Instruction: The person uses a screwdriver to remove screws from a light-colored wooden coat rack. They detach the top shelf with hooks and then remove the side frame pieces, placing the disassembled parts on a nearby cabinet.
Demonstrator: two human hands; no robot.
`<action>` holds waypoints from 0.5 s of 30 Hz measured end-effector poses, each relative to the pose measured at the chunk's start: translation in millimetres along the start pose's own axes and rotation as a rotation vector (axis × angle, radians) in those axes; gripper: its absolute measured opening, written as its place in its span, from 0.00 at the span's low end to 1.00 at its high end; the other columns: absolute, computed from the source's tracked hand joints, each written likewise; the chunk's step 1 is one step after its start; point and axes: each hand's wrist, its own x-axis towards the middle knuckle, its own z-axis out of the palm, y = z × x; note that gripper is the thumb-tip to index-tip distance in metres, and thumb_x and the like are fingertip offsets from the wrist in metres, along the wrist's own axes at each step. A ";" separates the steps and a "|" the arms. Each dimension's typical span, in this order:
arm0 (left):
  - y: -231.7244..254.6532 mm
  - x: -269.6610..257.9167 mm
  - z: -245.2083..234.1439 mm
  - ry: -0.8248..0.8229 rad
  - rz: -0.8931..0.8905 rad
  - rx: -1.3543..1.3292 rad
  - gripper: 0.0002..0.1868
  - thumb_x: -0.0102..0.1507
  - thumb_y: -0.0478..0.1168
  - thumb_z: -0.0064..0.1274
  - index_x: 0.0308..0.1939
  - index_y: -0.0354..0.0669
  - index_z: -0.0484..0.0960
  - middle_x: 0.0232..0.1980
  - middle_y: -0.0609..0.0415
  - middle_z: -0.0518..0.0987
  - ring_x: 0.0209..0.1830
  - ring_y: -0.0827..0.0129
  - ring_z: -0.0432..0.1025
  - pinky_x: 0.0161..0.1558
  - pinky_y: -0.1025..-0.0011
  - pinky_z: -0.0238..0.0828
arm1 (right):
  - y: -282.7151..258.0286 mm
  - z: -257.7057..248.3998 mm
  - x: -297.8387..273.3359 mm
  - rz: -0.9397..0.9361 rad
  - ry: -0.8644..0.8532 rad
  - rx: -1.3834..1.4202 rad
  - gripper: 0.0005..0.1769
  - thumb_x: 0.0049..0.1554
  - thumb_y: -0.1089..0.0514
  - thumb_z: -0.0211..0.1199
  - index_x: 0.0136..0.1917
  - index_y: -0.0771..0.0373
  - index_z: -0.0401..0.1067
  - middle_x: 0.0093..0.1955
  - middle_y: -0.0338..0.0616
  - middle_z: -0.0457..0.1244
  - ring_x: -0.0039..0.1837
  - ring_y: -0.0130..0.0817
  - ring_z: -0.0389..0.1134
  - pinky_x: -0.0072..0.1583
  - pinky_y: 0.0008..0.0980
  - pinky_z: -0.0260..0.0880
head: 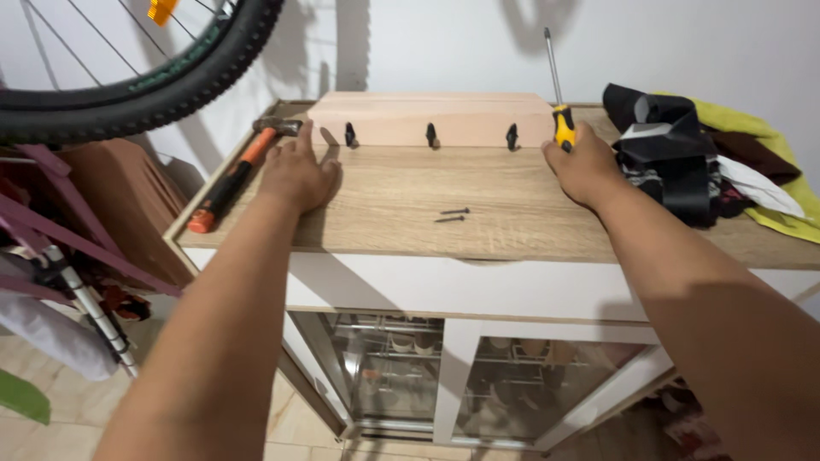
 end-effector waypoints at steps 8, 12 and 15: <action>-3.5 3.1 10.1 0.026 0.000 0.031 0.41 0.66 0.64 0.36 0.80 0.51 0.55 0.74 0.38 0.63 0.75 0.41 0.54 0.75 0.56 0.45 | 3.9 3.3 4.6 0.009 0.021 0.018 0.28 0.59 0.42 0.63 0.61 0.66 0.67 0.55 0.65 0.67 0.59 0.61 0.69 0.60 0.50 0.67; -2.9 4.8 11.6 0.024 0.053 0.088 0.37 0.68 0.62 0.35 0.76 0.49 0.59 0.75 0.40 0.63 0.75 0.43 0.55 0.74 0.54 0.46 | 14.0 9.8 10.2 0.033 0.014 0.019 0.29 0.59 0.42 0.62 0.62 0.66 0.66 0.54 0.66 0.67 0.59 0.62 0.69 0.60 0.50 0.68; -4.0 -1.1 3.9 0.040 0.102 0.068 0.33 0.68 0.59 0.34 0.71 0.45 0.66 0.76 0.43 0.63 0.74 0.46 0.56 0.72 0.52 0.48 | 21.1 19.4 17.3 0.027 0.043 -0.007 0.30 0.58 0.42 0.64 0.62 0.67 0.66 0.54 0.68 0.66 0.58 0.64 0.68 0.59 0.53 0.67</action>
